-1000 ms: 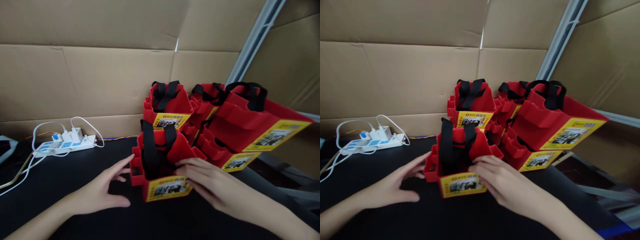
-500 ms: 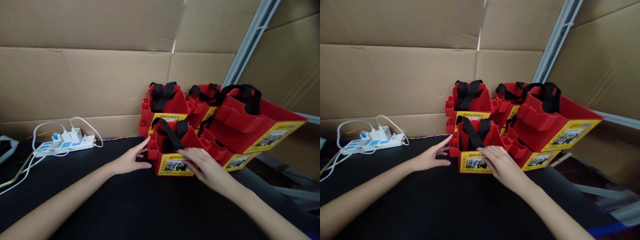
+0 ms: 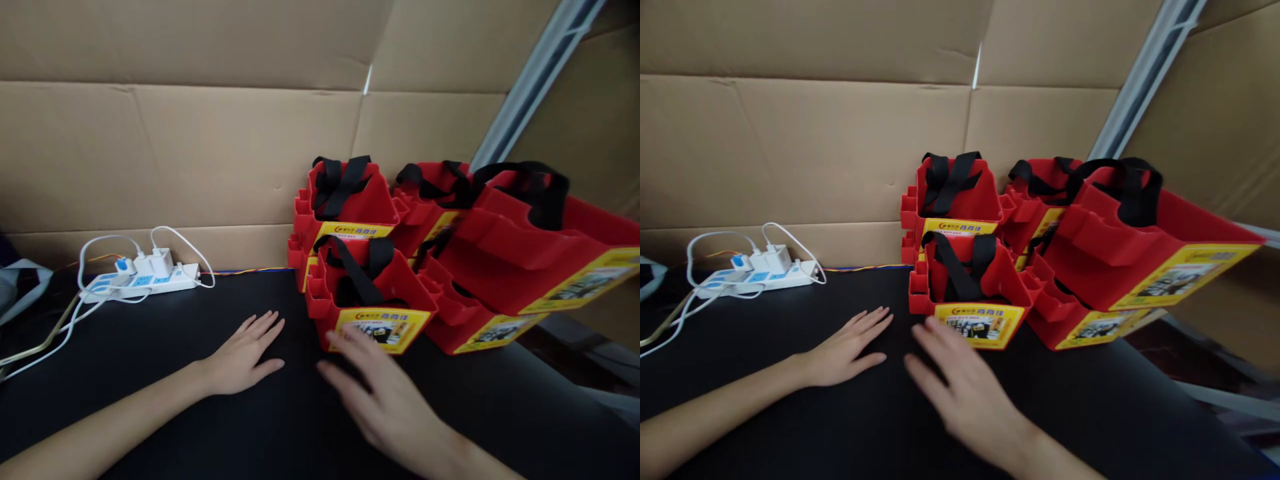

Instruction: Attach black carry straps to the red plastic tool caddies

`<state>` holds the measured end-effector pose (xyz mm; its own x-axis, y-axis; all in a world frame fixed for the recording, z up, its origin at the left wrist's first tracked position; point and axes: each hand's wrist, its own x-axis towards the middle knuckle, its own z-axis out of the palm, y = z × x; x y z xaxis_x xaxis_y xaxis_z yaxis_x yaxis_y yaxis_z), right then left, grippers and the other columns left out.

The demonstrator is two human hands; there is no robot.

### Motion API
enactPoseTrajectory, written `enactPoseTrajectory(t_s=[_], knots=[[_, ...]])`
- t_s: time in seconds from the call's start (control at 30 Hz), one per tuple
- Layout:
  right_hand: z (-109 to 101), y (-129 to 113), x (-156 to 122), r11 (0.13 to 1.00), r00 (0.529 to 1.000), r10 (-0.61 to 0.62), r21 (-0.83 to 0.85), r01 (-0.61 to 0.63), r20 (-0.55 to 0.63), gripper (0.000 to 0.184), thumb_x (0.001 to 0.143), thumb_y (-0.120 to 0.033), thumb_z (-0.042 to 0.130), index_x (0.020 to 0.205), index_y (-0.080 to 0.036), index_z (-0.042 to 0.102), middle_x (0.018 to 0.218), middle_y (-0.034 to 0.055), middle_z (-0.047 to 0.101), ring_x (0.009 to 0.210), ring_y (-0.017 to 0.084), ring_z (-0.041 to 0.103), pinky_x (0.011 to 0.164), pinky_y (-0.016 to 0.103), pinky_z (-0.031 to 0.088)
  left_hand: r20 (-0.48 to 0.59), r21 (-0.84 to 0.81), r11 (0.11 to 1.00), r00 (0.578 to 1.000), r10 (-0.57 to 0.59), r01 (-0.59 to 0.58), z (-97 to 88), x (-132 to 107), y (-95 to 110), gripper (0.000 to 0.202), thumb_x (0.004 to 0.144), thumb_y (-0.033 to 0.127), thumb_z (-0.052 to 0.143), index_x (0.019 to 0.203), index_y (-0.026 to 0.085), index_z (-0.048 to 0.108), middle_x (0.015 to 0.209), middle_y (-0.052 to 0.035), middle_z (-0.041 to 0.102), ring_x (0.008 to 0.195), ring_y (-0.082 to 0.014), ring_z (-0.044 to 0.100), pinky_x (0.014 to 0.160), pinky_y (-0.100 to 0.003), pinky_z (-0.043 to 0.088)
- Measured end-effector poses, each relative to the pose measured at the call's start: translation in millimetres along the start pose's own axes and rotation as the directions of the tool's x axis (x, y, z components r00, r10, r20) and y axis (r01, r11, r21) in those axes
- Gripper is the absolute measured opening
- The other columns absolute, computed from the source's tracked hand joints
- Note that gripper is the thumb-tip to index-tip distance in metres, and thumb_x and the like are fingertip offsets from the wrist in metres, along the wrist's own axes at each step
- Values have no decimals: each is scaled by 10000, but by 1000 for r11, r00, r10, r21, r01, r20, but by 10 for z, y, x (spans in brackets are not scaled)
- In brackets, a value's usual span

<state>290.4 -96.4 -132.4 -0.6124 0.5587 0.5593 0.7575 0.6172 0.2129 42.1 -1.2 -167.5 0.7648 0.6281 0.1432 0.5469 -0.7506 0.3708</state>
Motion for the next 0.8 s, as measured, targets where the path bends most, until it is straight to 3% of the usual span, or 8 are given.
enactPoseTrajectory(t_s=[0.1, 0.2, 0.3, 0.5, 0.8], knots=[[217, -276, 248, 961, 962, -134, 267, 68, 238, 479, 808, -192, 478, 1285, -198, 450, 1409, 77, 356, 1346, 211, 207, 1021, 365, 380, -22, 109, 993, 999, -40, 43, -1, -182, -42, 540, 891, 485, 318, 1374, 244, 297, 1461, -114, 242, 1350, -269, 198, 1069, -548, 185], [502, -306, 538, 919, 910, -90, 385, -80, 405, 592, 844, -289, 453, 1372, -68, 303, 1464, 147, 205, 1364, 218, 122, 1070, 385, 303, -20, 151, 987, 999, -46, 48, -68, -327, -108, 536, 892, 486, 315, 1378, 261, 284, 1470, -104, 215, 1350, -266, 201, 1068, -544, 189], [735, -194, 748, 907, 871, -44, 386, -171, 489, 592, 899, -368, 347, 1384, -41, 260, 1463, 160, 186, 1360, 214, 131, 1097, 407, 240, -9, 169, 984, 999, -53, 54, -163, -438, -222, 531, 886, 489, 332, 1376, 291, 279, 1477, -91, 197, 1355, -260, 187, 1065, -546, 189], [862, -76, 798, 896, 862, -78, 415, -160, 501, 514, 920, -389, 297, 1382, -166, 304, 1469, 91, 207, 1357, 190, 149, 1107, 430, 199, 9, 132, 990, 999, -48, 47, -281, -498, -420, 450, 895, 423, 368, 1331, 313, 363, 1453, -70, 279, 1338, -226, 250, 1067, -522, 212], [855, -74, 777, 880, 882, -87, 450, -150, 463, 466, 911, -339, 339, 1357, -204, 358, 1453, 80, 267, 1347, 194, 203, 1085, 443, 247, -25, 83, 995, 998, -57, 58, -278, -495, -402, 433, 891, 390, 392, 1315, 303, 391, 1444, -68, 301, 1330, -230, 269, 1064, -515, 223]])
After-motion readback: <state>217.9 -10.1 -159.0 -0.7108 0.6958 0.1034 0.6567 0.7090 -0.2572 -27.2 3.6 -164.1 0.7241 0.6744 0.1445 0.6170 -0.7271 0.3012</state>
